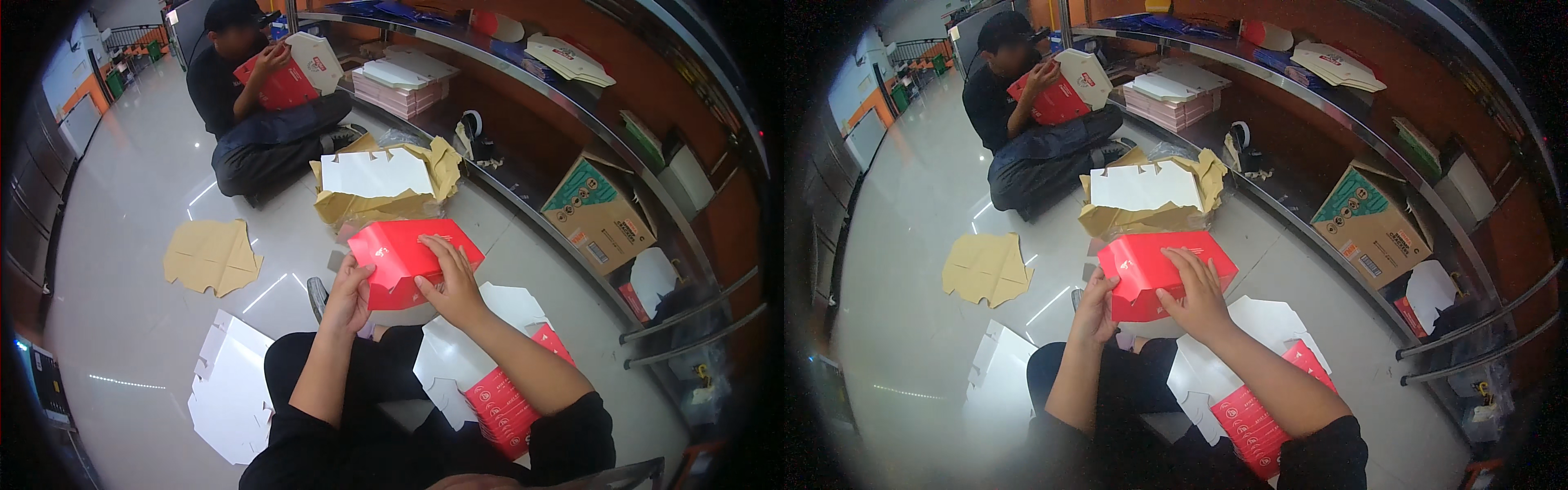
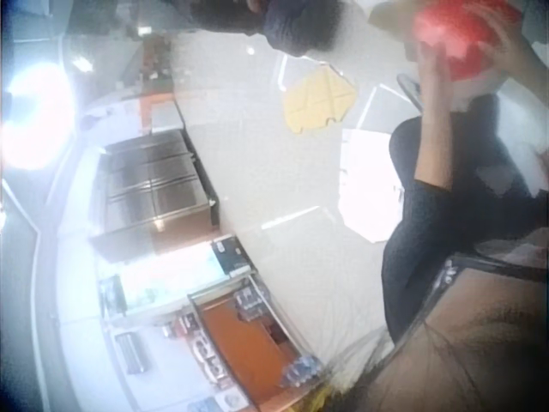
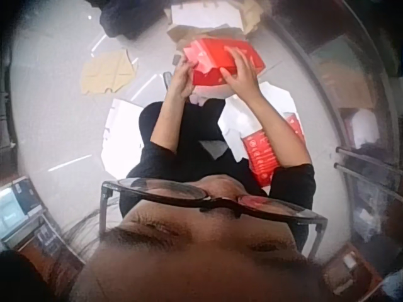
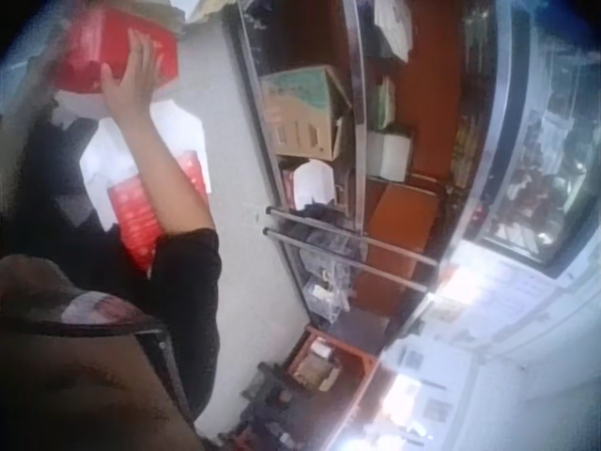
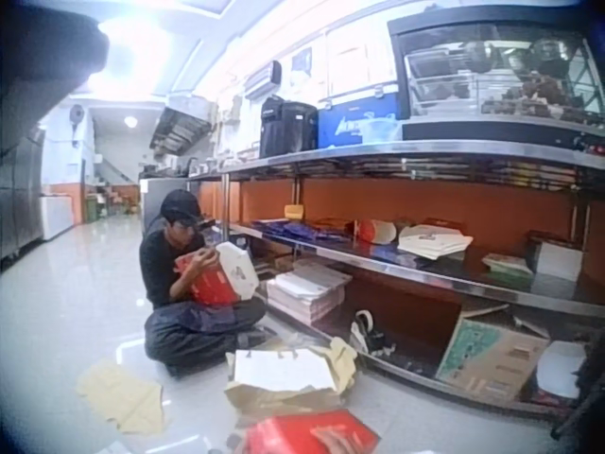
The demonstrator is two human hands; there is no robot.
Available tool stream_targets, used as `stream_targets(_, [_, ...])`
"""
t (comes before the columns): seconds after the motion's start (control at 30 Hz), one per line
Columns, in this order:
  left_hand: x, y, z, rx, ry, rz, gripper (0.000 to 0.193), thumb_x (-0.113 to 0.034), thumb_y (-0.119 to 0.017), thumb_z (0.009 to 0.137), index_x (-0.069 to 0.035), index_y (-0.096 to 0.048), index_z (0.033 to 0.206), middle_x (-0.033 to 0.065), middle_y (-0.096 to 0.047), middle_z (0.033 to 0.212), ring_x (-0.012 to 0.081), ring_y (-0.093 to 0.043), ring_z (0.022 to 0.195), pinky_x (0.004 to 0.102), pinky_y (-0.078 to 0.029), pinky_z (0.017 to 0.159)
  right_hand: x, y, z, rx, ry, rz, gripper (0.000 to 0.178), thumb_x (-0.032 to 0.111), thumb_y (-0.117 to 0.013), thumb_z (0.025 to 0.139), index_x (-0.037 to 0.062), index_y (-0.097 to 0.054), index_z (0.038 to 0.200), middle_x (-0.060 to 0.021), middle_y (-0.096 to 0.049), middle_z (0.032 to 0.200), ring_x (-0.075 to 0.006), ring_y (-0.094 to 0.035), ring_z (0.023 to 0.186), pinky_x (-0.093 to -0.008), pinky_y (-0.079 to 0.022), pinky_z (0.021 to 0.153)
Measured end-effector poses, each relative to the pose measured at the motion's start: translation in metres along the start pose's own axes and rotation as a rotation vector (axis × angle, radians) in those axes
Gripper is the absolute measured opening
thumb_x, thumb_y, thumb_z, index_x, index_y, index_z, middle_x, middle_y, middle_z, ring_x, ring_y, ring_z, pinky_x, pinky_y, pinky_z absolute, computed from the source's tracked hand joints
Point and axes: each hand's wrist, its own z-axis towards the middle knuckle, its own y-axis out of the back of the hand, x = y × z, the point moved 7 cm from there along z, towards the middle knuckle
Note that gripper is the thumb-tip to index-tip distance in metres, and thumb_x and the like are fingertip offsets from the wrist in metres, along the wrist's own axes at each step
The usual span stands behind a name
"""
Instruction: The person sits on the floor and assembles red and white cardboard boxes by folding the flat pieces into shape and inserting smaller red inserts. The person repeatedly picks up flat pieces, folds them, and stacks the finished boxes.
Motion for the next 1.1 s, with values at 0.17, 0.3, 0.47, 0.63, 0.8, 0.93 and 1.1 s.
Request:
stream_targets(0.17, [0.013,-0.008,-0.005,0.115,0.031,-0.247,0.047,-0.002,-0.05,0.084,-0.004,-0.032,0.127,0.0132,-0.048,0.119,0.0212,-0.054,0.105,0.0336,-0.047,0.089,-0.009,-0.008,-0.001,0.075,-0.069,-0.055,0.056,0.041,-0.052,0.082,0.0109,-0.037,0.128,-0.0124,-0.039,0.128,-0.032,-0.034,0.123,-0.0574,-0.014,0.101])
stream_targets(0.3, [0.02,-0.025,-0.01,0.149,-0.016,-0.183,0.043,-0.004,-0.052,0.085,-0.005,-0.035,0.124,0.0121,-0.048,0.118,0.0209,-0.053,0.105,0.0339,-0.048,0.088,0.001,-0.017,-0.005,0.108,0.002,0.191,0.068,0.047,-0.056,0.078,0.0065,-0.031,0.127,-0.0163,-0.041,0.122,-0.0332,-0.038,0.118,-0.0535,-0.019,0.101])
stream_targets(0.47, [0.023,-0.028,-0.011,0.19,-0.036,-0.007,0.037,-0.012,-0.049,0.088,-0.004,-0.037,0.121,0.0125,-0.049,0.116,0.0236,-0.053,0.107,0.0378,-0.048,0.086,-0.008,-0.029,-0.009,0.161,-0.085,0.444,0.068,0.039,-0.057,0.08,0.0019,-0.023,0.127,-0.0182,-0.038,0.125,-0.0278,-0.037,0.119,-0.0368,-0.028,0.1])
stream_targets(0.63, [0.023,-0.032,-0.017,0.215,0.08,-0.121,0.043,-0.026,-0.045,0.088,-0.003,-0.035,0.123,0.0162,-0.047,0.118,0.0295,-0.052,0.107,0.0442,-0.047,0.086,-0.011,-0.03,-0.005,0.218,-0.137,0.613,0.065,0.031,-0.06,0.08,0.003,-0.025,0.127,-0.0161,-0.037,0.125,-0.0248,-0.036,0.12,-0.0363,-0.028,0.101])
stream_targets(0.8, [0.025,-0.021,-0.015,0.139,0.043,0.148,0.047,-0.028,-0.051,0.087,-0.003,-0.034,0.124,0.0161,-0.048,0.118,0.0298,-0.052,0.108,0.0443,-0.047,0.087,-0.013,-0.032,-0.005,0.24,-0.085,0.663,0.056,0.019,-0.062,0.078,0.0027,-0.032,0.123,-0.0169,-0.042,0.119,-0.0281,-0.042,0.114,-0.0368,-0.034,0.096])
stream_targets(0.93, [0.023,-0.03,-0.017,0.1,-0.054,0.317,0.046,-0.025,-0.051,0.088,-0.005,-0.033,0.125,0.0144,-0.048,0.12,0.0286,-0.05,0.111,0.0436,-0.046,0.089,-0.009,-0.015,-0.005,-0.001,-0.011,0.304,0.059,0.019,-0.062,0.078,0.0041,-0.032,0.126,-0.0176,-0.041,0.12,-0.0308,-0.041,0.114,-0.0382,-0.034,0.097])
stream_targets(1.1, [0.019,-0.03,-0.017,0.157,-0.088,-0.102,0.044,-0.019,-0.048,0.089,-0.005,-0.032,0.128,0.0125,-0.046,0.124,0.0268,-0.046,0.115,0.0456,-0.043,0.092,0.007,-0.002,0.0,-0.04,0.026,0.3,0.063,0.017,-0.056,0.082,0.0049,-0.025,0.135,-0.0191,-0.03,0.135,-0.0308,-0.031,0.126,-0.0369,-0.028,0.102])
